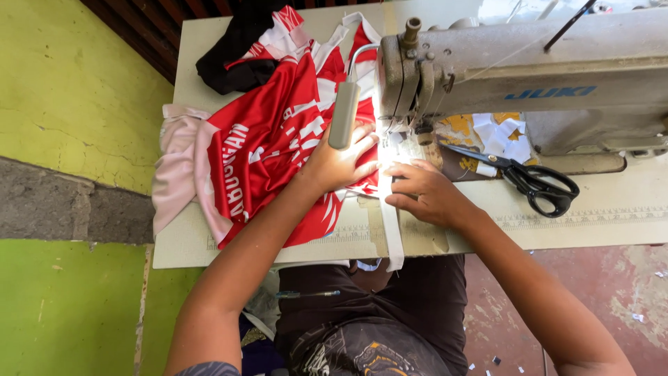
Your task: Trimming excess fabric from a jersey using scissors at a sewing station
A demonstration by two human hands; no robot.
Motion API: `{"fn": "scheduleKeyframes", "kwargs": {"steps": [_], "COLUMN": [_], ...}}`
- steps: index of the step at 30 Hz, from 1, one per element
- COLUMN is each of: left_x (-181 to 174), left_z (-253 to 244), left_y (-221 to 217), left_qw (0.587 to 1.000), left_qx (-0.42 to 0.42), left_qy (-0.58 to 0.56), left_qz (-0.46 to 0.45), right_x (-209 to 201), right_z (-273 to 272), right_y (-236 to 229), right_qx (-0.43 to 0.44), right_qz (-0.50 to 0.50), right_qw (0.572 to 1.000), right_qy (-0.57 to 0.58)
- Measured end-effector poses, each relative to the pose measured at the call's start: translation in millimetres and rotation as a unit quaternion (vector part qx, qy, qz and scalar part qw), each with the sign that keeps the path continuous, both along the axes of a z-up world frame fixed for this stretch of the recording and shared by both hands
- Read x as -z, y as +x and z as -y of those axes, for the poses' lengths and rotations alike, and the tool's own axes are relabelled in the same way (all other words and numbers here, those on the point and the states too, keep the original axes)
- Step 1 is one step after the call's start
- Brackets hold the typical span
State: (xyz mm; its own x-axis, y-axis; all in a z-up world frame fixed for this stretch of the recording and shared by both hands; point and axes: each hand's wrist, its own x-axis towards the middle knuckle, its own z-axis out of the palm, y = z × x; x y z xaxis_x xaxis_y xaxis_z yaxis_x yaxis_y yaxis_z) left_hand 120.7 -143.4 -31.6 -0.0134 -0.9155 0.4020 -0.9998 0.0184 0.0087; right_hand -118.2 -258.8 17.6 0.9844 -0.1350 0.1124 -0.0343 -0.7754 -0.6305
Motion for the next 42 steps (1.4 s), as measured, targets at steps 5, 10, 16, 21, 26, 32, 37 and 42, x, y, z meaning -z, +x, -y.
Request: {"fn": "scheduleKeyframes", "kwargs": {"steps": [5,10,16,21,26,32,37,42], "left_x": [17,-9,-33,-36,-8,-18,-25,-25], "left_z": [-21,-60,-70,-72,-67,-71,-73,-76], "left_y": [-37,-80,-87,-100,-100,-108,-119,-124], "left_qw": [0.992,0.993,0.993,0.989,0.98,0.972,0.979,0.99], "left_qx": [0.073,0.068,0.053,-0.009,0.038,0.04,0.045,0.031], "left_qy": [-0.099,-0.087,-0.079,-0.132,-0.168,-0.163,-0.138,-0.077], "left_qz": [-0.013,-0.037,-0.065,-0.071,-0.103,-0.165,-0.142,-0.113], "right_x": [34,-28,-21,-50,-55,8,18,20], "right_z": [-18,-33,-62,-117,-106,-39,-38,-37], "right_y": [-4,-9,-35,-57,-62,-33,-38,-44], "right_qx": [0.183,0.311,0.264,0.23,0.203,0.146,0.131,0.123], "right_qz": [0.103,0.037,-0.042,-0.027,-0.112,0.013,0.023,0.035], "right_qw": [0.977,0.879,0.789,0.889,0.958,0.969,0.957,0.963], "right_qy": [0.03,0.359,0.554,0.396,0.168,-0.199,-0.257,-0.235]}}
